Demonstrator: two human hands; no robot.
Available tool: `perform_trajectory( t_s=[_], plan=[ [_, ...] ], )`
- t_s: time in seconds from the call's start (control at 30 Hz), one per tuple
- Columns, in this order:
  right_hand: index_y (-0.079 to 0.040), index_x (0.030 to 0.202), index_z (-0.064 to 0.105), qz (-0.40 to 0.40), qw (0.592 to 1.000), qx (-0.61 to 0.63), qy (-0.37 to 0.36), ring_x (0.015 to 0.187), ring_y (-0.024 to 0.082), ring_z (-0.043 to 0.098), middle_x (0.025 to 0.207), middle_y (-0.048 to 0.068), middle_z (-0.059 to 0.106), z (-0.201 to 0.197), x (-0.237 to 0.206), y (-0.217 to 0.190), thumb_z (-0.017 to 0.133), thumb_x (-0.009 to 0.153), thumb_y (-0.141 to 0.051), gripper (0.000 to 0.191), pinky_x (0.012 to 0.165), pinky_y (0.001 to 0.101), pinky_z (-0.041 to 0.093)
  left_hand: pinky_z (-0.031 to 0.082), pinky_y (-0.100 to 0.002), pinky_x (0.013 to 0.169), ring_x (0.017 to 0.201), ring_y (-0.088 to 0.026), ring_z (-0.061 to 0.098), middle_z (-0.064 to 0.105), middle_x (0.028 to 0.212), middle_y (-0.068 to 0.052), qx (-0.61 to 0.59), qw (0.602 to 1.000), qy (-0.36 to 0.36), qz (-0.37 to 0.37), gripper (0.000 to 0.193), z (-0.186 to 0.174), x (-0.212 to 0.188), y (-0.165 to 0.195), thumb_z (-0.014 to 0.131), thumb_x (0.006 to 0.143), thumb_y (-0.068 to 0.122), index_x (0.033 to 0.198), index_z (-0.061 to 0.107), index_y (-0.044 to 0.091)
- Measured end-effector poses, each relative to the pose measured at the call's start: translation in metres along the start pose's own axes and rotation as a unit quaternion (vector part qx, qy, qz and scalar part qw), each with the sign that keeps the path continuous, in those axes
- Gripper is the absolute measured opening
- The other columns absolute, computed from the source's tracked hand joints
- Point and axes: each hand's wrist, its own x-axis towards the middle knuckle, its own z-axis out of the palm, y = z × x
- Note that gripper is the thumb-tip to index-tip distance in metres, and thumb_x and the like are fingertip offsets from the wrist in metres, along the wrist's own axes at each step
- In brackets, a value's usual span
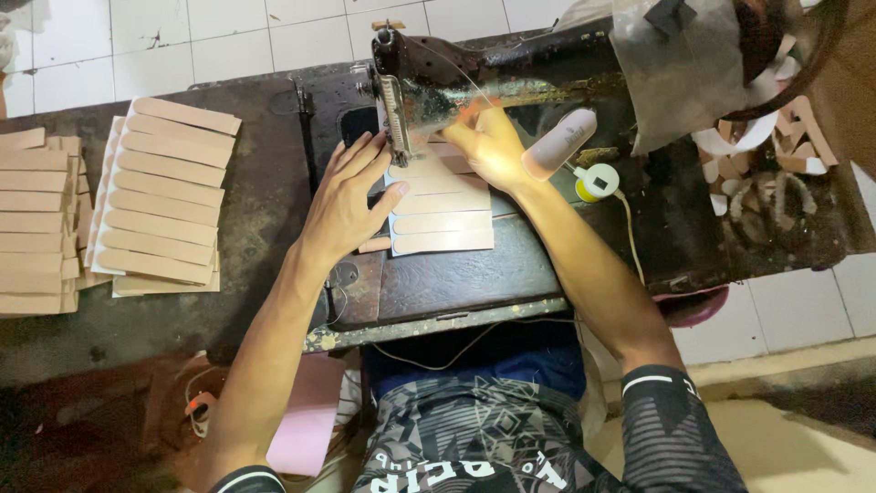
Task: The person uses a sewing machine to stitch together multiple small rectangular pieces of light brown material. They feed the pieces under the needle, guide them through the machine, and stack the finished pieces on the table.
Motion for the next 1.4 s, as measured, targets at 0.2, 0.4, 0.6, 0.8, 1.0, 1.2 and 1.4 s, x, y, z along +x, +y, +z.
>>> perform_trajectory(
  t_s=[0.2,0.4,0.6,0.8,1.0,1.2,1.4],
  plan=[
    [-0.007,0.079,0.059,0.015,0.999,0.047,-0.004,0.063,0.005,0.042,0.07,-0.006,0.049,0.0,0.001,0.009,0.06,0.092,-0.011,0.013,0.055,0.0278,0.032,0.027,-0.057,0.121,0.146,-0.041,0.041,0.051,0.154,-0.021,-0.02,1.0,-0.008,0.006,0.055,-0.004,0.003,-0.002,0.068,0.097,0.027,0.143,0.058,-0.001],
    [-0.01,0.062,0.05,0.01,1.0,0.009,-0.012,0.055,0.006,0.039,0.059,-0.006,0.044,-0.001,0.0,0.01,0.06,0.093,-0.012,0.033,0.051,0.0292,0.028,0.029,-0.055,0.121,0.145,-0.04,0.043,0.051,0.154,-0.021,0.004,1.0,-0.002,0.001,0.051,-0.003,0.005,0.0,0.068,0.099,0.027,0.141,0.06,0.001],
    [-0.011,0.063,0.049,0.003,1.0,0.025,-0.01,0.055,0.006,0.037,0.06,-0.007,0.042,0.002,-0.001,0.004,0.058,0.092,-0.011,0.03,0.051,0.0291,0.026,0.029,-0.056,0.121,0.145,-0.041,0.043,0.051,0.153,-0.021,0.009,1.0,0.0,0.006,0.05,-0.003,0.005,0.0,0.066,0.099,0.026,0.142,0.06,0.0],
    [-0.011,0.058,0.046,0.016,1.0,0.015,-0.016,0.054,0.005,0.035,0.058,-0.007,0.04,0.002,-0.001,0.0,0.056,0.092,-0.011,0.035,0.05,0.0297,0.025,0.03,-0.056,0.121,0.144,-0.039,0.045,0.052,0.153,-0.02,0.02,1.0,0.01,0.002,0.048,0.001,0.006,0.001,0.066,0.1,0.025,0.14,0.06,0.0],
    [-0.01,0.059,0.047,0.017,1.0,0.0,-0.012,0.054,0.005,0.034,0.058,-0.006,0.041,0.002,-0.001,0.002,0.057,0.091,-0.011,0.034,0.05,0.0305,0.025,0.032,-0.056,0.119,0.141,-0.039,0.048,0.052,0.152,-0.021,0.025,0.999,0.019,-0.004,0.051,0.001,0.007,0.004,0.067,0.1,0.025,0.142,0.058,-0.001],
    [-0.01,0.06,0.048,0.026,0.999,0.035,-0.018,0.054,0.005,0.033,0.058,-0.007,0.041,0.002,-0.001,0.01,0.057,0.091,-0.013,0.032,0.05,0.0307,0.023,0.039,-0.052,0.119,0.139,-0.038,0.051,0.055,0.148,-0.02,0.054,0.995,0.078,-0.015,0.05,0.007,0.005,0.014,0.069,0.099,0.023,0.141,0.058,-0.002],
    [-0.008,0.062,0.049,0.008,1.0,0.004,0.002,0.058,0.005,0.034,0.062,-0.007,0.041,-0.002,-0.001,0.018,0.061,0.092,-0.013,0.033,0.052,0.0307,0.024,0.044,-0.051,0.109,0.12,-0.041,0.057,0.061,0.131,-0.023,0.136,0.984,0.118,-0.007,0.047,0.007,-0.003,0.031,0.073,0.095,0.028,0.126,0.064,-0.005]
  ],
)
